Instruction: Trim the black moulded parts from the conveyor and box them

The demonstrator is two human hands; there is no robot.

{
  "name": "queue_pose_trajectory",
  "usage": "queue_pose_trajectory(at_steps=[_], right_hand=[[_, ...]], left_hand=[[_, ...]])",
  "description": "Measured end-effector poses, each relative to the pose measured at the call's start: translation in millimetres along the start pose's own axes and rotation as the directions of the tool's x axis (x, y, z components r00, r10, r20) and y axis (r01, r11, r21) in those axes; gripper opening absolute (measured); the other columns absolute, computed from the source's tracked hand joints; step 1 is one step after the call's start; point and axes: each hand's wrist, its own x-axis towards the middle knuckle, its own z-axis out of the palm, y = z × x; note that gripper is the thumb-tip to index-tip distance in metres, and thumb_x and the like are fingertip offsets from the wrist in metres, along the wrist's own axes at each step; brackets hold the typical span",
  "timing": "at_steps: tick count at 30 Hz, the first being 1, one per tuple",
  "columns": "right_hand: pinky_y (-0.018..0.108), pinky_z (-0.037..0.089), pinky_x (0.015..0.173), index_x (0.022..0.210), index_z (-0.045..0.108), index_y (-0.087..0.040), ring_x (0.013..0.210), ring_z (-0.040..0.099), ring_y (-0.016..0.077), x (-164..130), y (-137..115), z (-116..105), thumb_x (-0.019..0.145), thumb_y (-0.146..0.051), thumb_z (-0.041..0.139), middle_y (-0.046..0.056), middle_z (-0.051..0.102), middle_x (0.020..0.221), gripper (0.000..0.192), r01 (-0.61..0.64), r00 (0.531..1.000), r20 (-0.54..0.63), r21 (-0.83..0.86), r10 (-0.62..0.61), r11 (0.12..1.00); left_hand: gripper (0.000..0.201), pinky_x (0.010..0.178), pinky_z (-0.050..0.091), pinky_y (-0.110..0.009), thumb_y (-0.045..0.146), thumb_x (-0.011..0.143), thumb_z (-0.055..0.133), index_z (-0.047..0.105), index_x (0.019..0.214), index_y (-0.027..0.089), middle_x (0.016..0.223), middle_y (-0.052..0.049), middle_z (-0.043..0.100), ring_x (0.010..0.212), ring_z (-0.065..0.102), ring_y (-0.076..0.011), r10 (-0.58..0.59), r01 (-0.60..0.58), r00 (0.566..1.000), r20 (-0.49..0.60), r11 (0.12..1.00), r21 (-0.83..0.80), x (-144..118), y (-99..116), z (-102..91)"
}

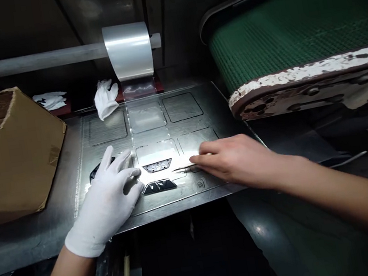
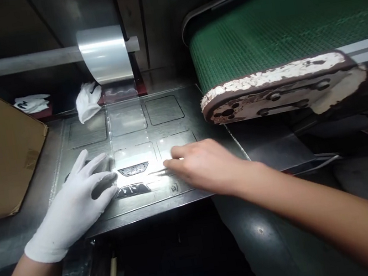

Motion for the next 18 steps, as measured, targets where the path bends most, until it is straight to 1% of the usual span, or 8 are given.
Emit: queue_pose_trajectory(at_steps=[2,3,6,8,11,13,15,18], right_hand=[[0.031,0.031,0.054,0.124,0.075,-0.029,0.070,0.063,0.0153,-41,24,0,0.109,-0.038,0.048,0.003,0.072,0.098,0.032,-0.056,0.998,-0.029,-0.011,0.055,0.998],[0.030,0.035,0.055,0.124,0.074,-0.030,0.071,0.065,0.0149,-59,35,2,0.109,-0.041,0.048,0.002,0.072,0.101,0.033,-0.093,0.995,-0.041,-0.006,0.092,0.996],[0.029,0.048,0.064,0.131,0.072,-0.028,0.082,0.069,0.0161,-94,56,18,0.108,-0.039,0.050,0.004,0.072,0.111,0.034,-0.231,0.965,-0.118,0.047,0.235,0.972],[0.031,0.053,0.076,0.133,0.071,-0.022,0.093,0.069,0.0201,-97,59,35,0.108,-0.033,0.050,0.007,0.071,0.113,0.035,-0.304,0.927,-0.206,0.075,0.313,0.950],[0.038,0.055,0.088,0.133,0.072,-0.017,0.101,0.066,0.0260,-84,56,60,0.106,-0.028,0.050,0.012,0.070,0.110,0.037,-0.375,0.858,-0.332,0.114,0.391,0.920],[0.041,0.054,0.090,0.133,0.073,-0.016,0.101,0.064,0.0279,-75,54,71,0.105,-0.028,0.051,0.013,0.070,0.111,0.038,-0.415,0.815,-0.378,0.148,0.439,0.898],[0.044,0.054,0.094,0.135,0.071,-0.015,0.103,0.062,0.0293,-72,54,77,0.104,-0.030,0.052,0.014,0.070,0.113,0.039,-0.435,0.782,-0.409,0.182,0.470,0.882],[0.047,0.052,0.099,0.135,0.071,-0.014,0.107,0.061,0.0315,-77,57,78,0.104,-0.033,0.053,0.015,0.070,0.116,0.041,-0.433,0.754,-0.438,0.230,0.490,0.872]], left_hand=[[0.024,0.121,0.040,-0.064,0.036,0.095,0.065,0.076,0.111,0.022,0.161,-0.008,0.049,0.160,0.018,-0.0441,0.010,-0.010,1.000,-0.014,1.000,-0.008,-1,-1,-0.7],[0.023,0.123,0.038,-0.064,0.034,0.095,0.066,0.075,0.111,0.020,0.158,-0.010,0.052,0.159,0.022,-0.0435,0.023,-0.024,0.998,-0.050,1.000,-0.018,-2,0,-1.8],[0.017,0.123,0.037,-0.059,0.026,0.096,0.066,0.074,0.109,0.019,0.131,-0.012,0.069,0.138,0.054,-0.0344,0.114,-0.127,0.973,-0.202,0.990,-0.055,-4,11,-8.7],[0.015,0.112,0.048,-0.052,0.022,0.097,0.064,0.074,0.107,0.021,0.112,-0.008,0.073,0.114,0.065,-0.0271,0.203,-0.214,0.964,-0.173,0.976,-0.043,-2,25,-14.0],[0.021,0.084,0.054,-0.044,0.020,0.099,0.056,0.075,0.108,0.023,0.099,-0.007,0.073,0.094,0.065,-0.0254,0.299,-0.302,0.952,0.061,0.951,0.063,6,45,-17.1],[0.025,0.075,0.052,-0.043,0.017,0.100,0.052,0.075,0.109,0.021,0.093,-0.008,0.073,0.085,0.064,-0.0261,0.320,-0.345,0.934,0.157,0.924,0.165,12,53,-15.3],[0.025,0.072,0.051,-0.044,0.015,0.098,0.052,0.075,0.102,0.019,0.086,-0.010,0.071,0.079,0.062,-0.0269,0.326,-0.352,0.933,0.150,0.915,0.199,15,56,-12.5],[0.024,0.075,0.053,-0.043,0.010,0.094,0.054,0.075,0.091,0.019,0.081,-0.008,0.070,0.079,0.063,-0.0250,0.317,-0.320,0.947,0.043,0.942,0.104,8,55,-12.0]])
